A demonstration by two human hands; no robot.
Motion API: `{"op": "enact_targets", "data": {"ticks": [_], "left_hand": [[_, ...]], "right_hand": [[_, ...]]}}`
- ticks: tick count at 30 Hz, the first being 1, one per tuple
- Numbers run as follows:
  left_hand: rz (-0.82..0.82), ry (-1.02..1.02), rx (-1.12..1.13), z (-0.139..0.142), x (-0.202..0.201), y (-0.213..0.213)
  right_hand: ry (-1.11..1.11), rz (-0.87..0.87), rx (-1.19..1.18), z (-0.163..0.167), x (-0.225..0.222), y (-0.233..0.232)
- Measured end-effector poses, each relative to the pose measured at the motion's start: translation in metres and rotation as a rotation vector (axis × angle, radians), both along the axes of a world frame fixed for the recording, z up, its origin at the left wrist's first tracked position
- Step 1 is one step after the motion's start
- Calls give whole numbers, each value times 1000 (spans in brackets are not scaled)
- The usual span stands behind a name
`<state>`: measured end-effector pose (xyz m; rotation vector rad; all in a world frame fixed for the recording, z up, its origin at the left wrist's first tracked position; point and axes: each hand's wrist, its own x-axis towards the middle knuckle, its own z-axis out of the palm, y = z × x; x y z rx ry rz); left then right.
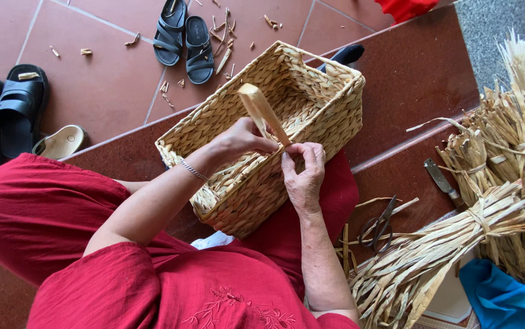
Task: The person weaves a rectangular basket by hand, interlacing dried palm leaves through the existing rim. They use a wooden mallet to tap the weave tight and occasionally use scissors to trim excess material.
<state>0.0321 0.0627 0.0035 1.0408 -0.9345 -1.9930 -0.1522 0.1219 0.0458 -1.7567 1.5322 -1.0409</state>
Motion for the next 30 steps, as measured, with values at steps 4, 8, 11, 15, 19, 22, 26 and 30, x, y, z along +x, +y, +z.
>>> {"op": "enact_targets", "data": {"ticks": [4, 8, 11, 15, 19, 22, 26, 30], "left_hand": [[75, 133, 80, 6, 5, 9], [47, 73, -6, 1, -2, 8], [-7, 14, 54, -4, -2, 9], [33, 224, 227, -8, 1, 11], [124, 220, 310, -10, -2, 11], [129, 170, 252, -13, -5, 14], [76, 206, 125, -19, -10, 17], [37, 80, -5, -21, -7, 21]], "right_hand": [[193, 61, -168, 12, -3, 4], [384, 74, -294, 17, -7, 5], [383, 106, -290, 11, -4, 0], [392, 154, -330, 5, -4, -3], [233, 180, -233, 17, -32, 11], [279, 210, -183, 27, -66, 41], [399, 146, 80, 26, -111, 90], [588, 76, 325, 28, -150, 139]]}}
